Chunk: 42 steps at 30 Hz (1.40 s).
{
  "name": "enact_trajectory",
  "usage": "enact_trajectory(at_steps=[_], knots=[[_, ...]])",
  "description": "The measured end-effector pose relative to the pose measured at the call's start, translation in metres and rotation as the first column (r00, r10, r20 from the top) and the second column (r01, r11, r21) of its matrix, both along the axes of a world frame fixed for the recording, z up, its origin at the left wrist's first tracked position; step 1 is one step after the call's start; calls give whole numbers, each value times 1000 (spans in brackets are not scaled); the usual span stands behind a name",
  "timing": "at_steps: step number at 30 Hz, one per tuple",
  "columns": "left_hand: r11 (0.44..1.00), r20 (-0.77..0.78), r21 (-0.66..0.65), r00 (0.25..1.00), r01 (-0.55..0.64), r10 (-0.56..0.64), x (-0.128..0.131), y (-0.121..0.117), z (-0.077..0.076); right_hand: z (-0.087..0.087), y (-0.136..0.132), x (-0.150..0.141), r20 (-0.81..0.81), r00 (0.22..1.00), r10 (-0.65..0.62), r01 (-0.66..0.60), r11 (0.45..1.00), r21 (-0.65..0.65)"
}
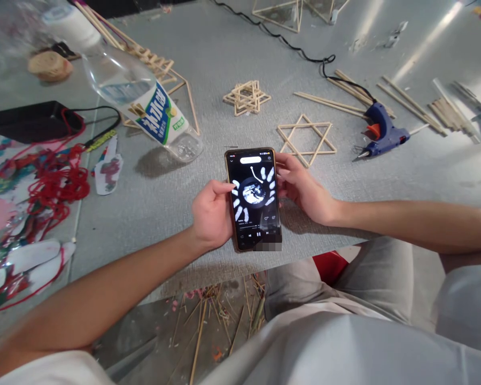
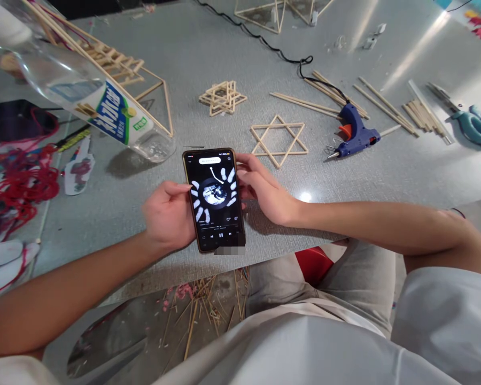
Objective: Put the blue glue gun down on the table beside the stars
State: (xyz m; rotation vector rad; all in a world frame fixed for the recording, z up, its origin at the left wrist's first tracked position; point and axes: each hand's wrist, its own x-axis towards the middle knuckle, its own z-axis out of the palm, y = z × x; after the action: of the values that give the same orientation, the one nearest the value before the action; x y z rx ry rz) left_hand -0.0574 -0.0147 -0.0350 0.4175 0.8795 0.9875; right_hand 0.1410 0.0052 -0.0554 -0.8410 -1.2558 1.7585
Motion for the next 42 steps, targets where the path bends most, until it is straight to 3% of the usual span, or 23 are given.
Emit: enact_trajectory(at_steps=[3,6,9,15,25,28,30,32,36,39,42], knots=[[997,20,-45,998,-58,59,7,3,12,-12,2,8,57,988,141,-150,957,249],[989,51,-98,992,-110,116,12,5,20,-19,4,16,163,947,278,-322,834,449],[983,28,-126,990,-133,137,12,5,24,-16,3,19,259,911,323,-413,742,529],[979,4,-156,991,-133,136,13,5,27,-10,2,19,351,875,333,-481,673,561],[975,34,-178,989,-135,144,12,5,29,-15,1,19,438,854,283,-505,653,564],[982,39,-150,992,-116,123,10,5,27,-15,2,22,429,849,310,-521,628,578],[989,27,-100,994,-107,110,10,4,22,-17,4,24,411,853,321,-516,640,570],[991,-7,-20,991,-131,130,11,2,16,-20,5,24,381,884,269,-452,696,558],[969,-66,177,980,-174,188,20,-3,2,-32,8,21,309,950,48,-218,811,543],[948,-127,250,964,-196,233,26,-13,1,-37,3,25,302,953,-33,-157,797,583],[973,-186,183,967,-139,174,26,-25,8,-32,-11,42,350,931,-105,-164,736,657]])
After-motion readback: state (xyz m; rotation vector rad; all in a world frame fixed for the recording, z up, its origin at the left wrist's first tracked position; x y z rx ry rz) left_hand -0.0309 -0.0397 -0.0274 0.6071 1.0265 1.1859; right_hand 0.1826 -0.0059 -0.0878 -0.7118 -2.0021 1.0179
